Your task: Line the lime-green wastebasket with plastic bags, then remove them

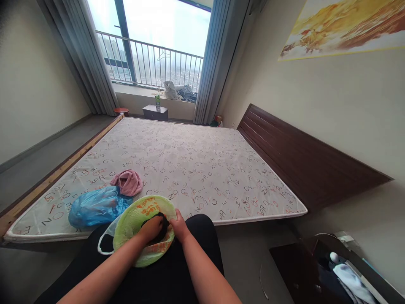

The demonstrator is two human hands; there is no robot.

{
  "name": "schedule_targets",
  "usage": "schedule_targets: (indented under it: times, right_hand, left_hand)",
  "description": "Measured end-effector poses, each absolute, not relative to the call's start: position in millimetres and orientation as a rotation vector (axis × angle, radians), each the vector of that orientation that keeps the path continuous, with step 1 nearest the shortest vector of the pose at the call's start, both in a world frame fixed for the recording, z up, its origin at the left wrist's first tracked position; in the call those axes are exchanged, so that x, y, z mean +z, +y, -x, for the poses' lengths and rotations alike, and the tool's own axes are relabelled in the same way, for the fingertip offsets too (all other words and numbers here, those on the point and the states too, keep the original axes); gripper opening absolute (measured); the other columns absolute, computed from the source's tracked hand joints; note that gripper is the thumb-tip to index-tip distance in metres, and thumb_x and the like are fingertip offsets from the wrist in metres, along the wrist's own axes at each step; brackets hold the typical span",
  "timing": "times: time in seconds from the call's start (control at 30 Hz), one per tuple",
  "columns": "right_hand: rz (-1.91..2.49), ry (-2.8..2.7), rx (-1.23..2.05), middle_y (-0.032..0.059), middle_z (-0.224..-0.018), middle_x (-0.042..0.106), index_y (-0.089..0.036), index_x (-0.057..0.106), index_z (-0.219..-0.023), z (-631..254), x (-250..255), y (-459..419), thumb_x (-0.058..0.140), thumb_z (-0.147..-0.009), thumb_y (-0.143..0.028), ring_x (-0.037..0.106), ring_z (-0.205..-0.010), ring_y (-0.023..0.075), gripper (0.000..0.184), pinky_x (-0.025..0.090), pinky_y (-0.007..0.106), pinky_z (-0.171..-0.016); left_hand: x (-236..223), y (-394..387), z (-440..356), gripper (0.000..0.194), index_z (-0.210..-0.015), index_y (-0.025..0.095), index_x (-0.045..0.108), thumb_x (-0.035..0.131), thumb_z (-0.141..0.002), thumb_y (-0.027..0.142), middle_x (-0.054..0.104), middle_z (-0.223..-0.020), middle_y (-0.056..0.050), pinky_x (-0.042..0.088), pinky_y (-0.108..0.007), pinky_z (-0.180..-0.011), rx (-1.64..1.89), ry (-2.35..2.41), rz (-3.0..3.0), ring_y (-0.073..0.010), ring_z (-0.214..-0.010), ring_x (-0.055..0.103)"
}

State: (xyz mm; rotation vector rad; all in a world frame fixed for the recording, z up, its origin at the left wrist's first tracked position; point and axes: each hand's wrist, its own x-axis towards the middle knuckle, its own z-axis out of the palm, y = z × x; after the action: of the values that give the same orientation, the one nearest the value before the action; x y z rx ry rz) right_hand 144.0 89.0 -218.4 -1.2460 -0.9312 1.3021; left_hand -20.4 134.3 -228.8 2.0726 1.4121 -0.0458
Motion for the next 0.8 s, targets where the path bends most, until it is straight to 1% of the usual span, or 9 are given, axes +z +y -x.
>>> schedule_targets:
  times: [0.07,0.13,0.2,0.3,0.37,0.47,0.6,0.67,0.8]
  right_hand:
    - [1.24,-0.924,1.339,0.0001,-0.096,0.073,-0.021,0.066,-0.114,-144.7,-216.0,88.7,0.06,-0.071,-0.023,0.065,-0.092,0.0239,0.043,0.051,0.038,-0.089]
    - [1.234,-0.912,1.355,0.0006,-0.096,0.073,-0.02,0.065,-0.115,-145.3,-216.3,88.6,0.061,-0.072,-0.023,0.065,-0.093,0.0245,0.043,0.05,0.038,-0.089]
    - [1.22,-0.902,1.368,0.0006,-0.098,0.073,-0.022,0.064,-0.117,-145.5,-219.8,88.8,0.061,-0.073,-0.023,0.066,-0.094,0.0244,0.045,0.051,0.038,-0.09]
    - [1.196,-0.895,1.381,0.0009,-0.103,0.074,-0.024,0.064,-0.119,-145.4,-227.8,89.4,0.062,-0.074,-0.024,0.067,-0.099,0.0243,0.045,0.052,0.039,-0.093]
    - [1.193,-0.895,1.376,0.0011,-0.105,0.075,-0.024,0.064,-0.118,-145.3,-231.8,89.6,0.063,-0.074,-0.024,0.068,-0.101,0.0247,0.044,0.052,0.039,-0.094]
    - [1.2,-0.894,1.375,0.0006,-0.103,0.075,-0.024,0.064,-0.119,-145.3,-233.9,89.5,0.062,-0.074,-0.022,0.069,-0.099,0.0248,0.045,0.053,0.039,-0.093]
    - [1.183,-0.895,1.39,0.0007,-0.108,0.075,-0.024,0.063,-0.12,-145.6,-233.2,89.6,0.063,-0.074,-0.022,0.069,-0.103,0.0253,0.046,0.053,0.04,-0.096]
    - [1.175,-0.901,1.395,0.0006,-0.109,0.075,-0.025,0.064,-0.121,-145.7,-232.7,89.7,0.064,-0.076,-0.023,0.068,-0.105,0.0257,0.045,0.053,0.04,-0.097]
    - [1.187,-0.887,1.382,0.0006,-0.107,0.075,-0.025,0.064,-0.119,-145.0,-231.3,89.5,0.064,-0.075,-0.023,0.068,-0.103,0.0258,0.043,0.051,0.04,-0.097]
  left_hand:
    - [-222.4,137.0,18.7,0.033,-0.109,0.02,0.07,0.041,-0.101,0.033,0.074,-0.113,-0.015,0.049,-0.042,-0.098,0.031,1.476,-2.058,-0.0299,-0.106,0.069]
    - [-220.8,137.9,18.8,0.033,-0.11,0.019,0.069,0.041,-0.101,0.033,0.074,-0.11,-0.016,0.05,-0.044,-0.096,0.029,1.521,-2.048,-0.0315,-0.104,0.07]
    - [-224.8,136.4,20.8,0.033,-0.109,0.018,0.071,0.044,-0.099,0.033,0.075,-0.109,-0.018,0.051,-0.047,-0.094,-0.056,1.527,-2.049,-0.034,-0.103,0.071]
    - [-237.4,131.5,25.4,0.031,-0.105,0.015,0.074,0.053,-0.094,0.033,0.075,-0.111,-0.021,0.052,-0.047,-0.095,-0.263,1.431,-2.047,-0.0369,-0.105,0.071]
    - [-246.1,128.5,28.2,0.032,-0.11,0.014,0.075,0.059,-0.089,0.033,0.075,-0.115,-0.021,0.052,-0.047,-0.098,-0.336,1.347,-2.04,-0.0382,-0.109,0.07]
    - [-255.1,126.7,30.5,0.043,-0.122,0.013,0.071,0.063,-0.085,0.033,0.073,-0.123,-0.022,0.051,-0.048,-0.102,-0.336,1.311,-2.016,-0.0403,-0.115,0.068]
    - [-260.4,127.7,30.2,0.062,-0.134,0.004,0.063,0.063,-0.083,0.038,0.069,-0.129,-0.028,0.05,-0.051,-0.103,-0.404,1.306,-1.975,-0.0444,-0.118,0.066]
    - [-261.9,128.0,29.1,0.068,-0.135,0.001,0.06,0.064,-0.081,0.041,0.068,-0.129,-0.03,0.049,-0.052,-0.102,-0.431,1.314,-1.955,-0.0461,-0.118,0.066]
    - [-262.6,127.7,28.1,0.069,-0.133,0.005,0.062,0.068,-0.077,0.045,0.069,-0.126,-0.028,0.048,-0.053,-0.102,-0.383,1.34,-1.917,-0.0464,-0.117,0.066]
